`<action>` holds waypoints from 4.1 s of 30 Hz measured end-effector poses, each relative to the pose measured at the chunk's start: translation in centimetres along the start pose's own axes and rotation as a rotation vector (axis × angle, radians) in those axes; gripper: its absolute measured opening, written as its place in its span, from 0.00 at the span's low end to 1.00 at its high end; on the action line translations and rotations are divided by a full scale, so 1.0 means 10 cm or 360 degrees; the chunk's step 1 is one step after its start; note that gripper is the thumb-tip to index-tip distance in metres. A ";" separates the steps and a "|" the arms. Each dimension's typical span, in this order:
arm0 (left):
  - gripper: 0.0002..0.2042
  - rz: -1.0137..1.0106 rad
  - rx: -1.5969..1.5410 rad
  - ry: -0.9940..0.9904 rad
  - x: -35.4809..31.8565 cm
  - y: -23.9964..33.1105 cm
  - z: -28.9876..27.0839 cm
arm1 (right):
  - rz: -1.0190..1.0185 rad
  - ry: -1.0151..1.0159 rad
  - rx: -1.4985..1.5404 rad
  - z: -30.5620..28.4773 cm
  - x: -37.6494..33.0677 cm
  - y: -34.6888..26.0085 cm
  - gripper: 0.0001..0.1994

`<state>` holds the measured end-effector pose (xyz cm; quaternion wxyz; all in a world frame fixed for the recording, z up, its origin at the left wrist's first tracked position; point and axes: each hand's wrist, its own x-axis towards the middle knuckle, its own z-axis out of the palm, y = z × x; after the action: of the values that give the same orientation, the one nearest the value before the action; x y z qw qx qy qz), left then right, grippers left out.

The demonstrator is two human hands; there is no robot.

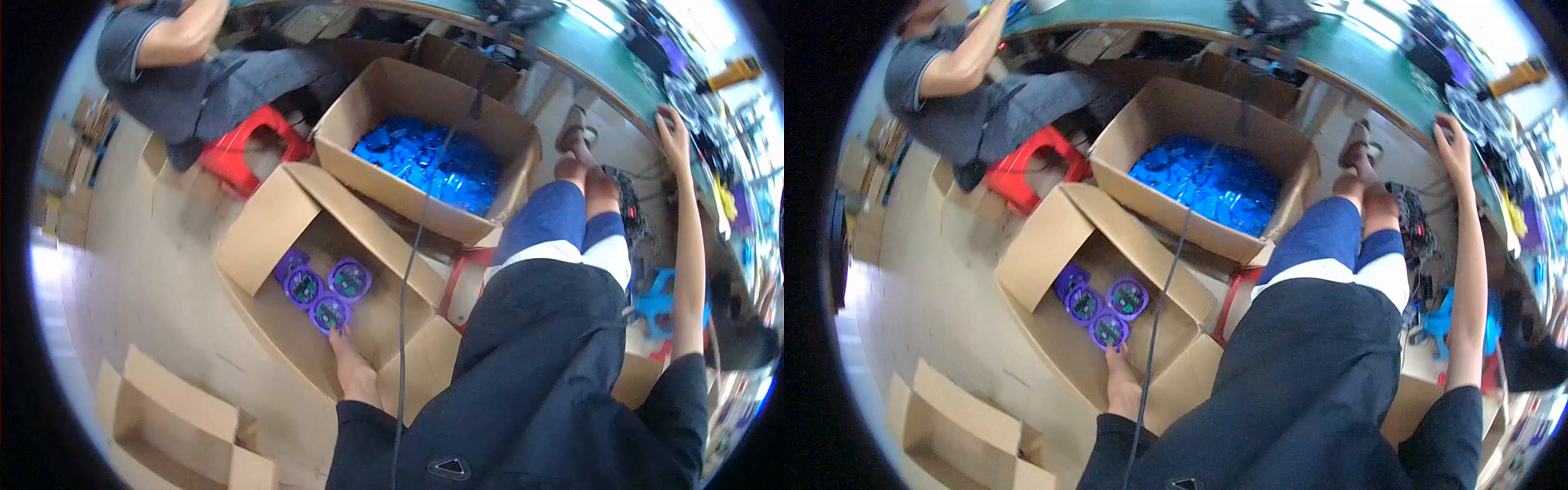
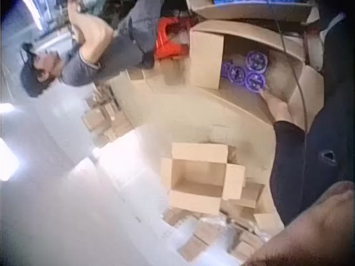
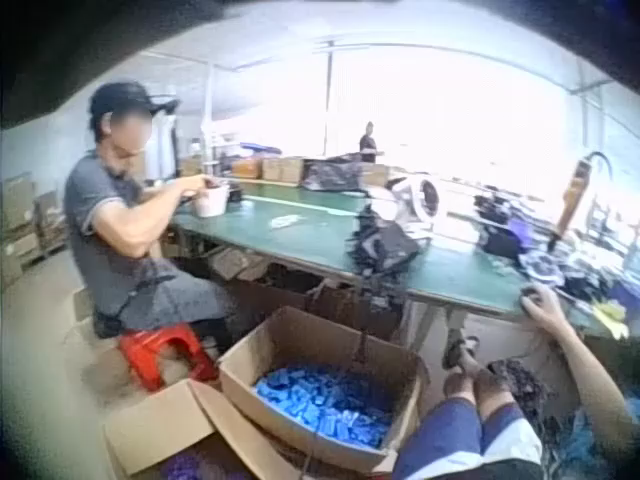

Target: The person assembles portable fans by retrieving housings from a box, installing circuit boards and batteries, and securing the fan assemblies together using an electric screwdriver.

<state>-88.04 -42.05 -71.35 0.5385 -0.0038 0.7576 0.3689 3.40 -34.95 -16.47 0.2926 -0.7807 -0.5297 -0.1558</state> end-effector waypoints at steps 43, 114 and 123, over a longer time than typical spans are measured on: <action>0.12 0.0878 0.0213 -0.2429 -6.28 3.18 5.43 | 0.0259 -0.0319 0.1289 -0.66 -0.45 -0.81 0.08; 0.22 0.2995 0.0228 -0.2147 -6.60 2.73 6.82 | 0.0315 0.0065 0.2110 -1.09 1.94 -1.39 0.21; 0.25 0.2779 0.0215 -0.2420 -6.61 2.58 6.83 | -0.0103 0.0263 0.2300 -0.84 2.39 -1.30 0.21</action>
<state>-15.15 -10.76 -13.03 0.4162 0.7718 0.0014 0.4807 1.39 -19.08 7.10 0.7694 -0.3622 -0.4994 0.1659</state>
